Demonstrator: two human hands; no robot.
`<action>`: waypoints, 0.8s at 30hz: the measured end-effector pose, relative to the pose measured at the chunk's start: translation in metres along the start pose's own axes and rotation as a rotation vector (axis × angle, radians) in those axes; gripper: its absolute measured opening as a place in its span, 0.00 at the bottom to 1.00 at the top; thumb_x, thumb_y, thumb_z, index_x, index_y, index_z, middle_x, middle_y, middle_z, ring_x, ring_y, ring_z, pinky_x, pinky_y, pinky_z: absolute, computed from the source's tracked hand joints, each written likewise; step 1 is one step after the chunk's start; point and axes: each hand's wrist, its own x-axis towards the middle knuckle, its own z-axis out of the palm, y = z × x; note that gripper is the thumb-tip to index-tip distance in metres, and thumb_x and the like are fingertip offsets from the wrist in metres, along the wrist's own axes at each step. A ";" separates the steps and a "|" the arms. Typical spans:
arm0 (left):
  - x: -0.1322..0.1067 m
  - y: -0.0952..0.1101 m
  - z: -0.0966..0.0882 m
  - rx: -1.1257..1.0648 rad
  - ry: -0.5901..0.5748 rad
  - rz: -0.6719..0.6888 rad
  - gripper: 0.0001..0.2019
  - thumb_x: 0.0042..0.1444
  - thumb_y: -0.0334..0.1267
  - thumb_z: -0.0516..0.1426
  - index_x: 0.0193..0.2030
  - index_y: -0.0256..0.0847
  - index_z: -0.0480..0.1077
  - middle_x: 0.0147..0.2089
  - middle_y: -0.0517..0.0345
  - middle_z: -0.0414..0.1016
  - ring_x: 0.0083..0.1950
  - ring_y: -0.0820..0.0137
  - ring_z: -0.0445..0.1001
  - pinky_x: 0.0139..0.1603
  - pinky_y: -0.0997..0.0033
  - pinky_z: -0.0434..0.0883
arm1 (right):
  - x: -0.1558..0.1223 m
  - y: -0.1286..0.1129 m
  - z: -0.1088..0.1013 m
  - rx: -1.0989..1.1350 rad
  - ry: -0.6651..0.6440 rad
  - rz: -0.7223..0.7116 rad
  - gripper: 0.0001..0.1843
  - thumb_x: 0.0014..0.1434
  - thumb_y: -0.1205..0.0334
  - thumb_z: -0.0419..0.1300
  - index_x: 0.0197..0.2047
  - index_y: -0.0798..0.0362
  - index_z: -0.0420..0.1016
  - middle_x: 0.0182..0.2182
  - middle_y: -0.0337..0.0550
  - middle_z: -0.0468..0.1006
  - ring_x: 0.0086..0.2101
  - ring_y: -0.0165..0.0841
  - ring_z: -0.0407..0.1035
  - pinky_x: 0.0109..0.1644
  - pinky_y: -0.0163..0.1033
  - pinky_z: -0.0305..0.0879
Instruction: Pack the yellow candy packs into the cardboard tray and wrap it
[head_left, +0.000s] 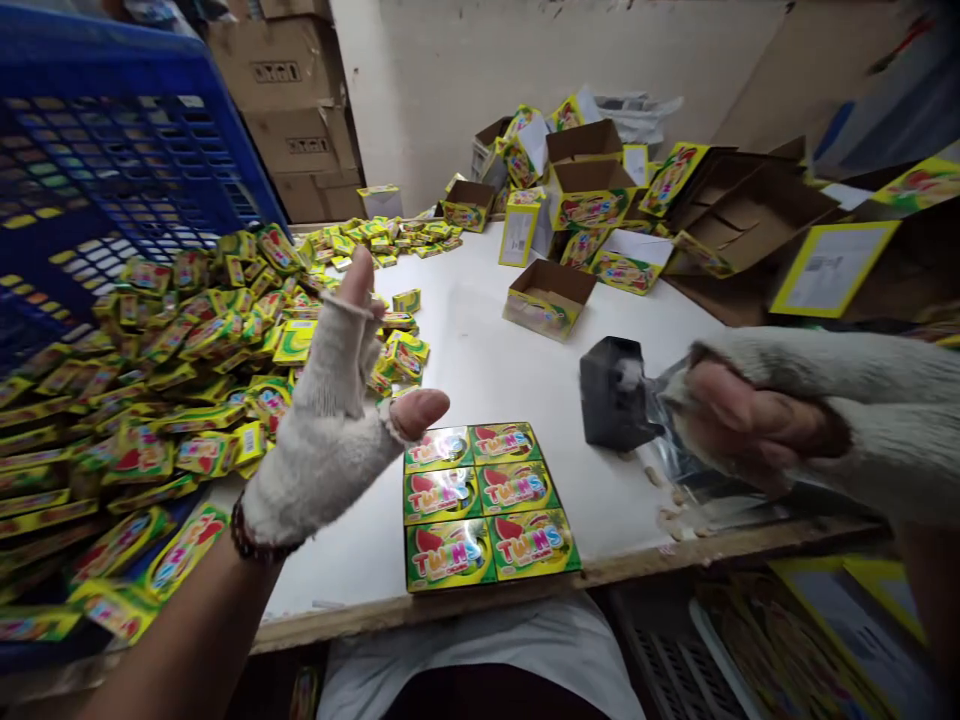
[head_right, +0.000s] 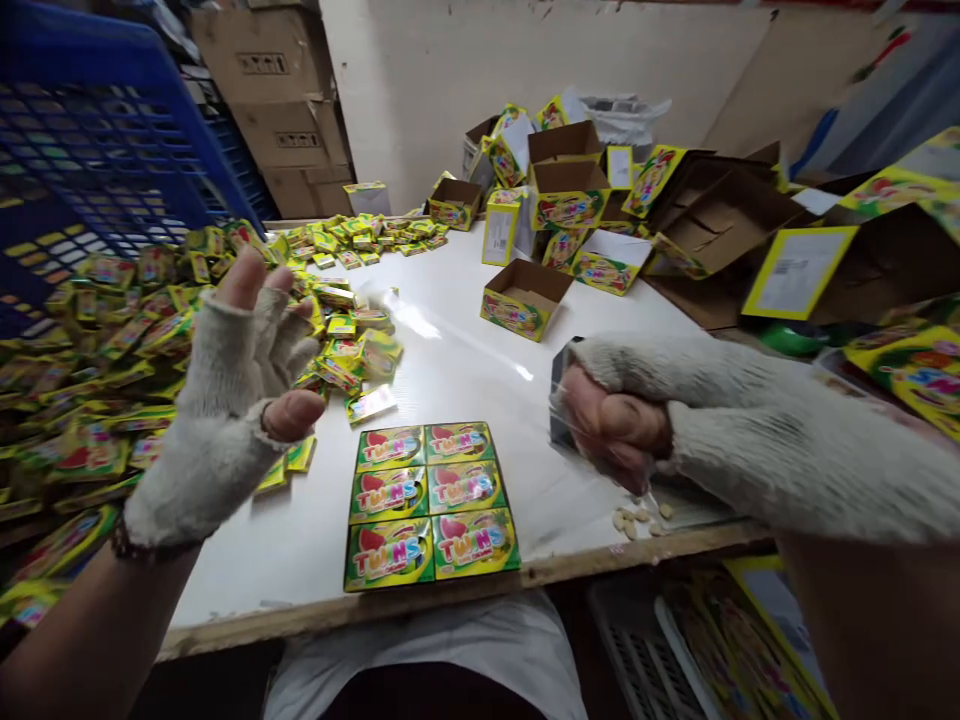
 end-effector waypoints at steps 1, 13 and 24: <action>0.005 0.001 -0.003 -0.122 -0.023 -0.074 0.40 0.56 0.51 0.63 0.73 0.55 0.51 0.66 0.52 0.68 0.59 0.58 0.76 0.52 0.58 0.78 | 0.012 0.001 0.005 0.089 -0.135 0.041 0.28 0.52 0.33 0.64 0.21 0.47 0.64 0.15 0.35 0.63 0.16 0.28 0.58 0.17 0.35 0.55; -0.017 -0.091 0.063 -0.126 -0.027 -0.513 0.06 0.55 0.38 0.55 0.31 0.39 0.70 0.28 0.63 0.70 0.29 0.74 0.66 0.30 0.75 0.64 | 0.114 0.097 0.081 0.062 -0.047 0.328 0.10 0.49 0.58 0.63 0.34 0.51 0.70 0.19 0.34 0.65 0.20 0.26 0.60 0.22 0.33 0.50; -0.052 -0.118 0.060 0.075 -0.141 -0.565 0.16 0.61 0.47 0.50 0.28 0.40 0.66 0.27 0.62 0.68 0.31 0.71 0.65 0.32 0.73 0.63 | 0.080 0.139 0.095 0.232 -0.096 0.385 0.21 0.49 0.46 0.63 0.37 0.56 0.77 0.23 0.37 0.70 0.25 0.28 0.62 0.27 0.33 0.60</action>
